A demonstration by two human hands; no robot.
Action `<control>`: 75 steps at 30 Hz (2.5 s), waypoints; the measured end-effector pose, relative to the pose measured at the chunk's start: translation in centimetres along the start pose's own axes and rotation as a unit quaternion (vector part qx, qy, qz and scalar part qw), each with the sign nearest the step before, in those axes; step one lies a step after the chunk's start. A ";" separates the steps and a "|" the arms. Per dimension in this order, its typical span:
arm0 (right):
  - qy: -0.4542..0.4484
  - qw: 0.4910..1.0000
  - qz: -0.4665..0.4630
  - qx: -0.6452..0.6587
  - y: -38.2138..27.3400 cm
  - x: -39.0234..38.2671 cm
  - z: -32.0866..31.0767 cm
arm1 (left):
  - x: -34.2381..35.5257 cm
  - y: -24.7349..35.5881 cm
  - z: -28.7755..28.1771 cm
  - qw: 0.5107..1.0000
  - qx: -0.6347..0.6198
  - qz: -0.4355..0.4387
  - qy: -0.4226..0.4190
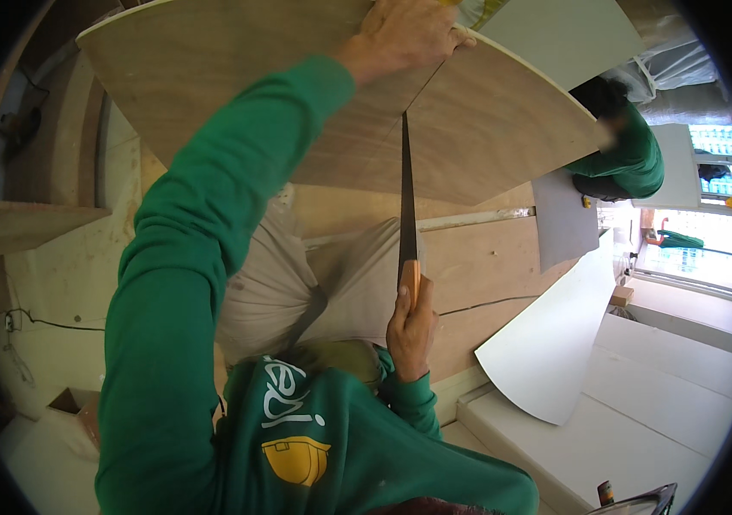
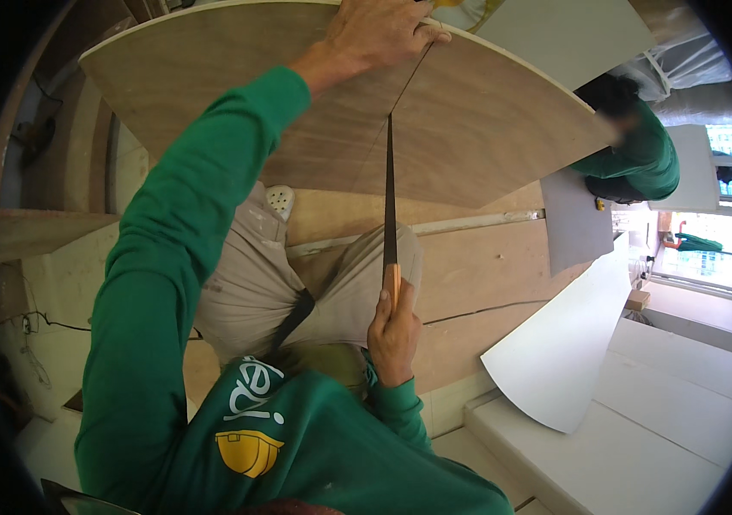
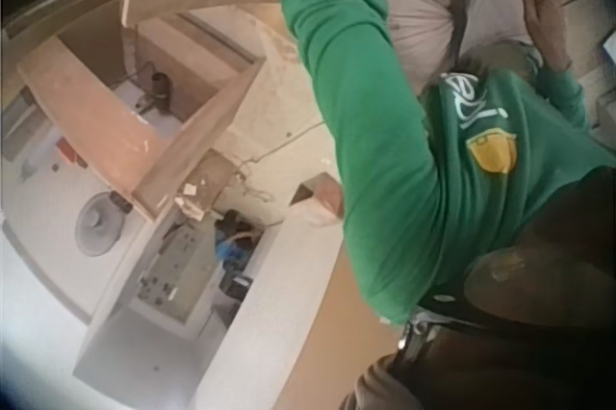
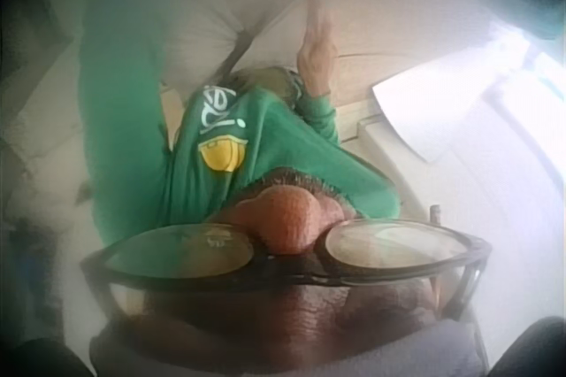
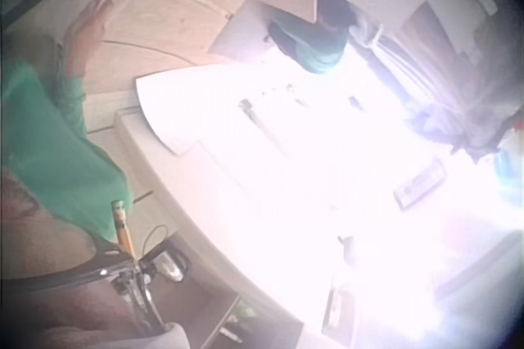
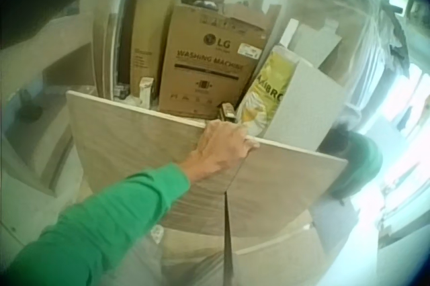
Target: The person sits on the floor and uses a hand saw to cut along a curved line on a large wooden panel. A second person works nearby on a separate white panel. The camera wearer continues sawing steadily without completing the cut in the clip.
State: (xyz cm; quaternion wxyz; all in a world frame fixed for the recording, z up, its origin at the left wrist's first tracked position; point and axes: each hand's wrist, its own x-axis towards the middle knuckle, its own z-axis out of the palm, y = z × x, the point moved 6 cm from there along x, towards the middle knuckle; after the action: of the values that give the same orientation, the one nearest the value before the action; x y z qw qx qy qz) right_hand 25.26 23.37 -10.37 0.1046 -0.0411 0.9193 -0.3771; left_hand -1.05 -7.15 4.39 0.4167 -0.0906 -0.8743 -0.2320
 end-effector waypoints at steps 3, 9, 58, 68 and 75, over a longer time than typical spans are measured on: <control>0.101 0.985 -0.133 -0.051 -0.8 9.3 3.2 | 0.2 1.2 -0.3 1.000 -0.008 -0.007 -0.016; 0.096 0.982 -0.162 -0.023 -7.1 22.4 5.2 | 0.6 1.0 -0.6 1.000 0.001 0.016 -0.026; 0.069 0.990 -0.121 0.004 -0.7 3.6 1.8 | 0.2 0.5 -0.6 1.000 -0.012 -0.013 -0.005; 0.108 0.984 -0.138 0.011 -4.3 14.7 4.6 | 0.9 0.4 -0.3 0.997 -0.028 -0.031 -0.058; 0.041 0.996 -0.075 0.021 1.1 -0.4 0.7 | 0.4 0.0 -0.5 0.998 0.003 -0.043 -0.044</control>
State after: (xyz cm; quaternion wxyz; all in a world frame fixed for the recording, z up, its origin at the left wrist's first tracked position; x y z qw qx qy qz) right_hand 25.85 23.77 -11.58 0.0393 -0.0920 0.9091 -0.4043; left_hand -0.94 -7.46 4.97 0.3674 -0.0617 -0.8956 -0.2432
